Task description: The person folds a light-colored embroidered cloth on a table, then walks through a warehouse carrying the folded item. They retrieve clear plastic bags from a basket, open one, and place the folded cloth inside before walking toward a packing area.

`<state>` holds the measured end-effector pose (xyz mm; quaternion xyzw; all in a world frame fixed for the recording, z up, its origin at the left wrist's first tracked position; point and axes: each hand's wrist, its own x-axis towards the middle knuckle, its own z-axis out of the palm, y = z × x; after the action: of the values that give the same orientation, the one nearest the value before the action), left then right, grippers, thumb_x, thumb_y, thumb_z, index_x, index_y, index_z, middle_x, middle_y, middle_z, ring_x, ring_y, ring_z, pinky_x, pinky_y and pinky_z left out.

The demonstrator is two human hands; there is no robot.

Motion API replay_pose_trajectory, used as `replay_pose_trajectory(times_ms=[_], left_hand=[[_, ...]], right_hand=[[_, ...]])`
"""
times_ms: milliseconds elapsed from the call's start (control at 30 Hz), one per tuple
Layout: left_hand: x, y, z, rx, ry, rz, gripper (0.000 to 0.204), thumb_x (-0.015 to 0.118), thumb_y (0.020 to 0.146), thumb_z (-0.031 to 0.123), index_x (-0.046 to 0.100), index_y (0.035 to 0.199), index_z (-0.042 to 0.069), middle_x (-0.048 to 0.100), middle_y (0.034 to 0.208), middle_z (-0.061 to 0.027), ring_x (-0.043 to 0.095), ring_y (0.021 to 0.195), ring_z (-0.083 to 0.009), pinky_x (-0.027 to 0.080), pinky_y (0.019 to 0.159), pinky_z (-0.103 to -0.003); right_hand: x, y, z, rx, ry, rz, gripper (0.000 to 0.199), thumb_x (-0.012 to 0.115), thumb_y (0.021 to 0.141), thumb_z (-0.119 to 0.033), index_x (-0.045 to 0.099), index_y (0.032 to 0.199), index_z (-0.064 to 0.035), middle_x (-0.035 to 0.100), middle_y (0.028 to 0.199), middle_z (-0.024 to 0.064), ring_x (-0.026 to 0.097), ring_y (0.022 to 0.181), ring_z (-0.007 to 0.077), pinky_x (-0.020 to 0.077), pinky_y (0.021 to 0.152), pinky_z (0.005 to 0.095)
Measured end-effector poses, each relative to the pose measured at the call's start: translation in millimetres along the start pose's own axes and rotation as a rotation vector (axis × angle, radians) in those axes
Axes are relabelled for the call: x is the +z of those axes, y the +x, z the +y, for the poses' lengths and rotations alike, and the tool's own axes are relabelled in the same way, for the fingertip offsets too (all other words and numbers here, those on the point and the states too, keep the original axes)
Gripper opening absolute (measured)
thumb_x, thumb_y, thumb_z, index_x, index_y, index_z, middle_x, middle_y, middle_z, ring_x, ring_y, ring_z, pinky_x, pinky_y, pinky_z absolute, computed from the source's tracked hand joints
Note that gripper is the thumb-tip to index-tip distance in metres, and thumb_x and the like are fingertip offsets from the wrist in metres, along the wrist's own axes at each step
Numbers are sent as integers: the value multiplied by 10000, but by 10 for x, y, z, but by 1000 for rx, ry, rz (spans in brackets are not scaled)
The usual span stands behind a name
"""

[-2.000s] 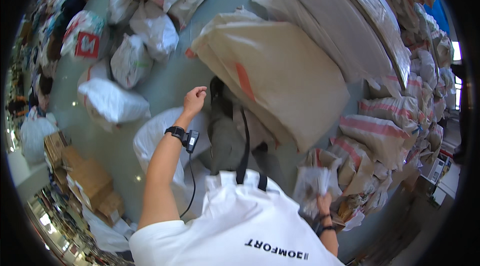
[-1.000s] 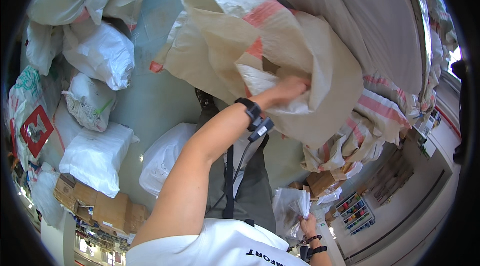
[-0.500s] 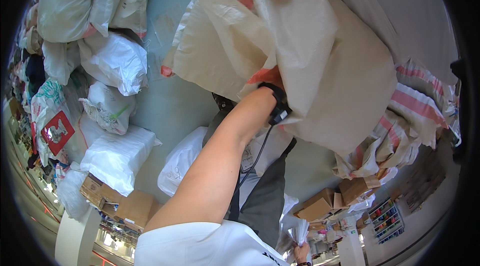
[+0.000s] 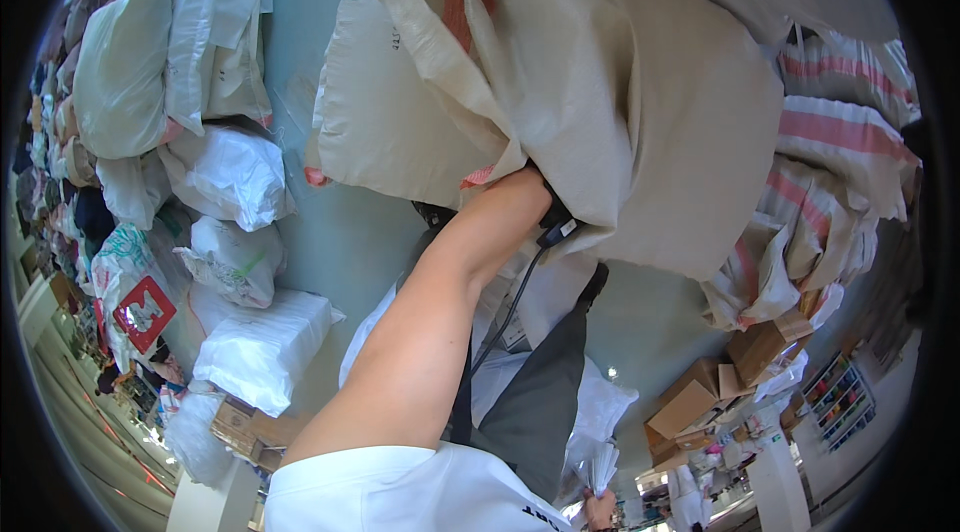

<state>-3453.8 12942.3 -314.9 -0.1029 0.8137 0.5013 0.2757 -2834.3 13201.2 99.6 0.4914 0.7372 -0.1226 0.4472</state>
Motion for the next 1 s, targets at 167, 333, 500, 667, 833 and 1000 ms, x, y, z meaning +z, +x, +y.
replay_pose_trajectory(times_ms=[167, 333, 500, 667, 833, 1000], left_hand=[[130, 59, 80, 26, 20, 41, 201, 595, 819, 209, 716, 886, 63, 678, 733, -152, 652, 859, -320, 514, 803, -413], [-305, 117, -427, 5, 160, 112, 197, 596, 819, 211, 713, 881, 64, 675, 728, -150, 650, 849, -317, 513, 794, -412], [-986, 53, -1016, -9, 296, 175, 194, 598, 819, 213, 710, 877, 66, 673, 724, -149, 649, 839, -314, 512, 785, -412], [-1218, 42, -1171, -28, 349, 168, 191, 599, 819, 215, 708, 872, 67, 670, 720, -147, 647, 829, -311, 510, 776, -412], [-1235, 28, -1167, -39, 383, 168, 189, 601, 819, 218, 705, 867, 68, 668, 715, -145, 646, 819, -308, 509, 766, -411], [-1165, -310, -1007, 74, 411, 181, 186, 602, 818, 220, 702, 863, 69, 665, 711, -144, 644, 809, -305, 507, 757, -411]], right_hand=[[162, -42, 85, -167, -98, 11, 197, 709, 706, -171, 705, 810, -4, 664, 694, 200, 662, 669, 346, 490, 632, 427], [104, -212, -208, -35, -18, 18, 214, 681, 780, -217, 699, 845, -14, 654, 722, 228, 642, 703, 421, 491, 643, 475], [280, -347, -249, 100, 47, 25, 220, 659, 778, -222, 701, 916, -56, 672, 839, 232, 639, 820, 438, 506, 705, 500], [541, -378, -171, 152, 69, -76, 234, 629, 768, -268, 704, 896, -87, 674, 854, 227, 635, 835, 449, 504, 731, 532], [596, -395, -150, 205, 105, -17, 250, 620, 781, -268, 700, 896, -61, 675, 862, 234, 637, 844, 449, 511, 758, 517], [827, -538, -25, 306, 244, 100, 294, 617, 788, -271, 690, 916, -16, 673, 898, 250, 638, 881, 442, 510, 791, 509]])
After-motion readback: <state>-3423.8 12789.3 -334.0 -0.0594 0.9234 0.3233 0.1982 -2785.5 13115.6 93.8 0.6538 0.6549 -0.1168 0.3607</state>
